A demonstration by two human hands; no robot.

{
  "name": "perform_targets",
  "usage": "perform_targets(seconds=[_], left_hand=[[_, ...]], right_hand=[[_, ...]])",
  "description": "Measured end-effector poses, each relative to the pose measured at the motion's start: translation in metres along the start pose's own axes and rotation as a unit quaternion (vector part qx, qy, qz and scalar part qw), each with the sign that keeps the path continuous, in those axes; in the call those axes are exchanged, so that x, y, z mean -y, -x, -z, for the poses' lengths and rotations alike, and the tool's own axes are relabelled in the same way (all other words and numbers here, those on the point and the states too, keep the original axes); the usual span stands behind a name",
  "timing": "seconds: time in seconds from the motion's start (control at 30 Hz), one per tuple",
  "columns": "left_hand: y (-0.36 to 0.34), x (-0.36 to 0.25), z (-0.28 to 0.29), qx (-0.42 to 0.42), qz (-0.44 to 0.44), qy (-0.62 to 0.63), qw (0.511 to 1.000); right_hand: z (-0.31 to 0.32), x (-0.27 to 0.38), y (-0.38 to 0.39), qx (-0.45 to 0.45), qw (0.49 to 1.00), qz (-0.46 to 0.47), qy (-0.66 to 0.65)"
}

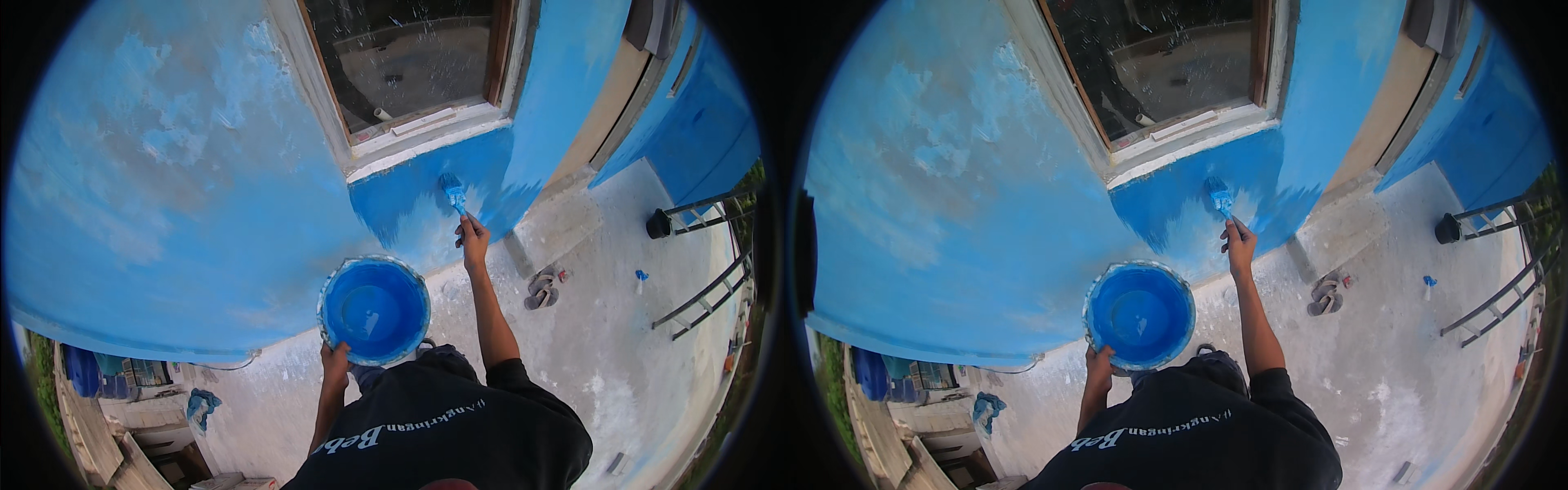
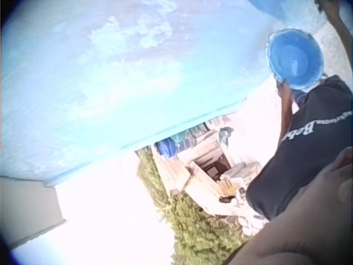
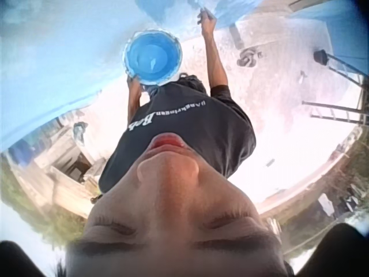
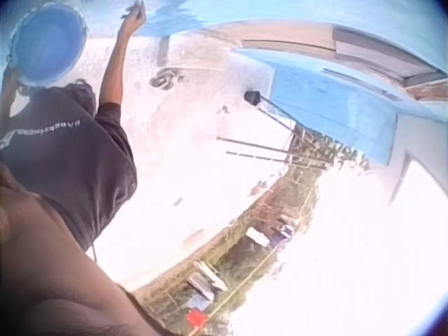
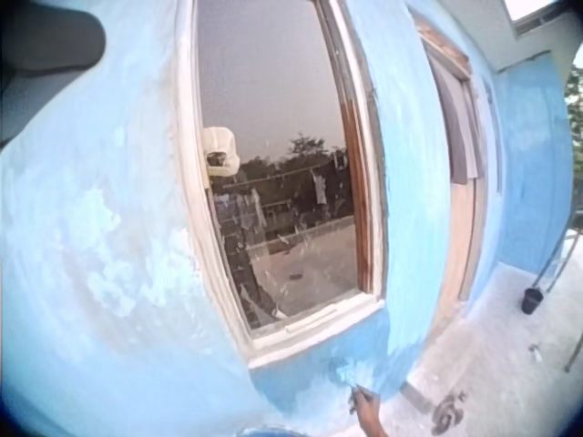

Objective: The person paints the lower section of a wall blue using a brush and a bucket of blue paint.

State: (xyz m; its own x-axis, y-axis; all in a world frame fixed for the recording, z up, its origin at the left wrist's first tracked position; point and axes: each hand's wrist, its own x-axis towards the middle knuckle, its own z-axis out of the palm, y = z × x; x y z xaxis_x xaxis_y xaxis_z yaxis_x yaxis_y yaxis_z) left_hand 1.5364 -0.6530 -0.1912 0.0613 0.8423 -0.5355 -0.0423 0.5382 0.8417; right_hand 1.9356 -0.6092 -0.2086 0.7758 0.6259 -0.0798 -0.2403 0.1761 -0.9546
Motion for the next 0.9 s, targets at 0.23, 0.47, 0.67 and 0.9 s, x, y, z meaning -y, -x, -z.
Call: perform_targets(seconds=[0.23, 0.47, 0.67, 0.9], left_hand=[[-0.011, -0.007, -0.011, 0.002, 0.005, -0.015, 1.000], [0.005, -0.013, -0.024, -0.007, 0.017, -0.010, 1.000], [0.018, 0.003, -0.027, -0.025, 0.034, 0.009, 0.999], [0.047, 0.000, -0.025, -0.013, 0.031, 0.027, 0.999]], right_hand=[[0.052, -0.082, -0.014, -0.066, 0.977, -0.136, 0.149], [0.024, 0.037, -0.024, 0.027, 0.998, -0.012, 0.054], [0.032, 0.022, -0.030, 0.044, 0.999, -0.018, 0.019], [0.073, -0.090, 0.001, -0.006, 0.973, -0.197, 0.115]])
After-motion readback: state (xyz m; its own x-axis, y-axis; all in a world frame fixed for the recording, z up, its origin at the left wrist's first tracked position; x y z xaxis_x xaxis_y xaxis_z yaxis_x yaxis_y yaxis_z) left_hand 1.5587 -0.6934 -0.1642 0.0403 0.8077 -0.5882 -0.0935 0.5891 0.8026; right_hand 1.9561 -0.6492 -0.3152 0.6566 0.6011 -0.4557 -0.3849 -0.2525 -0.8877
